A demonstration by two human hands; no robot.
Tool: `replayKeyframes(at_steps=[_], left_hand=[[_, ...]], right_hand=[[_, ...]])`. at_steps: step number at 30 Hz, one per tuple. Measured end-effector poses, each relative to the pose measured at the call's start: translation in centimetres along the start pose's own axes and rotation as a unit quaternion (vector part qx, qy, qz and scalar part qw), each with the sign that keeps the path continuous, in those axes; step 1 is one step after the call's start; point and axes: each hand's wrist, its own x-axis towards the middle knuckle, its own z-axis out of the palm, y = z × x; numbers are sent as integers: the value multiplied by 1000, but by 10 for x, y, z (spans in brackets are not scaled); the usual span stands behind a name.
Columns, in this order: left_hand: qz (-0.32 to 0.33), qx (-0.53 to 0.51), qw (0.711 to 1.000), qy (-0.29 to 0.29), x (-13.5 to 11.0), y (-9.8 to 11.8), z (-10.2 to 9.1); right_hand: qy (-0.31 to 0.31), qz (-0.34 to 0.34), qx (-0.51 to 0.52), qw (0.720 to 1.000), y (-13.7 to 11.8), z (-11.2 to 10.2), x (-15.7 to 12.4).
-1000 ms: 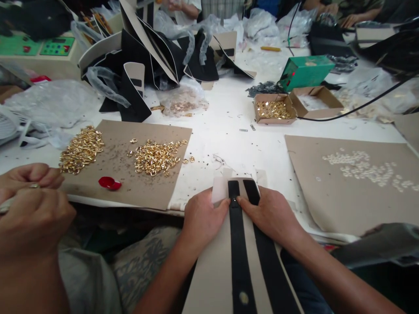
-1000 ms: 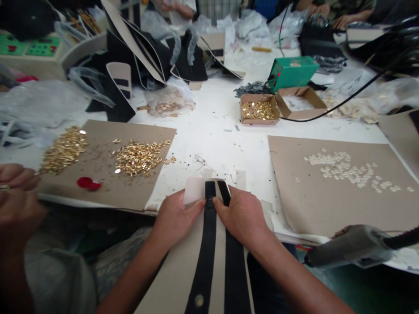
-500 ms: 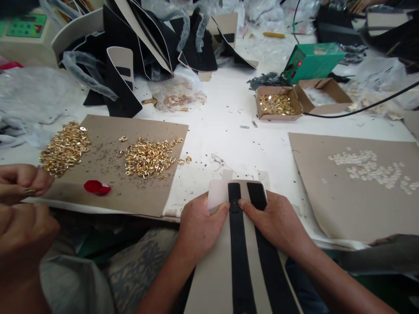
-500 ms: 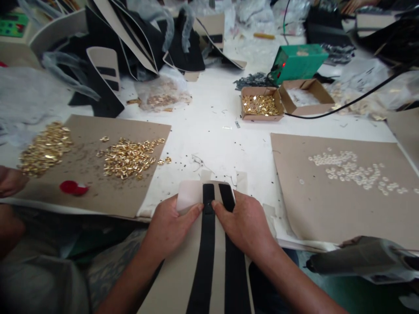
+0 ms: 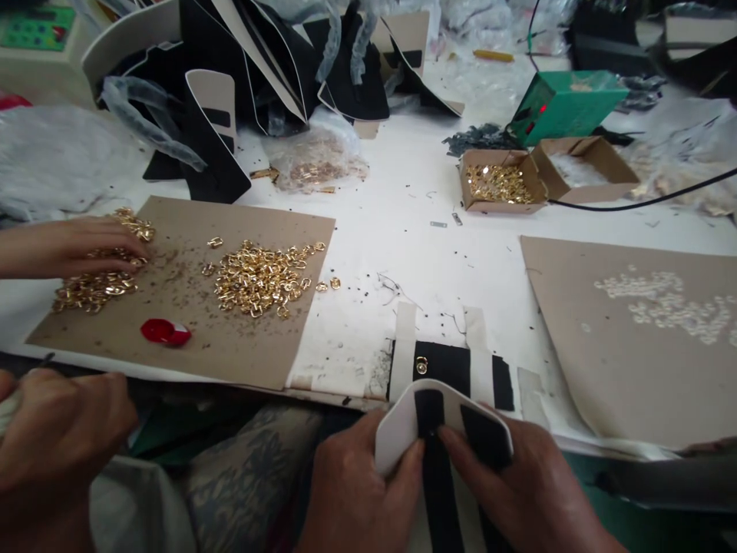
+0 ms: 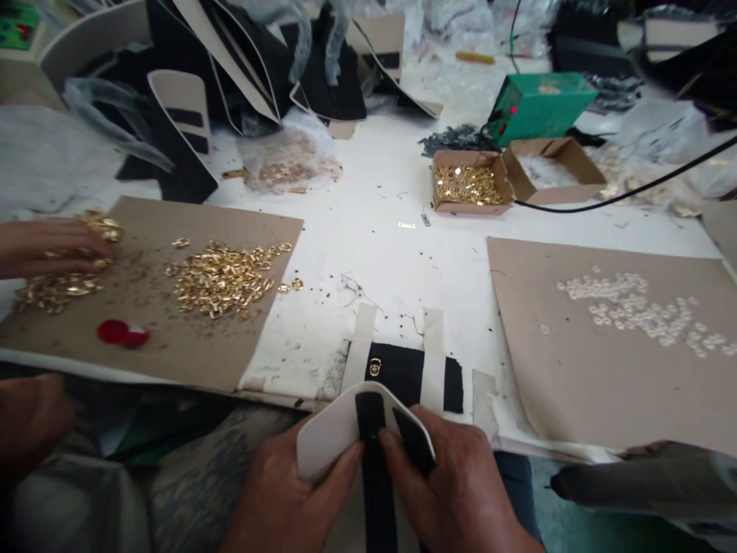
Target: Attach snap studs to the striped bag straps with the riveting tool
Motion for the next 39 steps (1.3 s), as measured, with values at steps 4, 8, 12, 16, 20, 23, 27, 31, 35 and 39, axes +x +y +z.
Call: replayKeyframes(at_steps=[4,8,12,16,20,23,27,31,35,39], left_hand=[[51,79,995,46,33,16,-8],[66,135,988,41,57,23,-9],[72,132,988,29,61,20,-8],[73,134,988,26,63,20,-8],[73,136,988,22,64,22,-9],[76,134,988,18,65,22,-9],[82,134,987,19,65,21,-9],[78,139,987,23,65,20,-8],[74,145,986,28,65,20,-7],[73,155,985,22,67,21,-7]], right_hand=[[51,31,-17,998,-20,-13,34],[44,43,-58,996,-29,-19,57],[34,45,-86,995,-28,-16,60],[32,50,-89,994,-28,-16,61],[29,47,-86,995,-29,-17,64],[26,47,-99,994,-29,-16,64],[30,46,-106,993,-26,-15,64],[28,43,-71,996,-25,-16,64],[32,42,-70,996,-25,-16,64],[40,41,-97,994,-22,-14,64]])
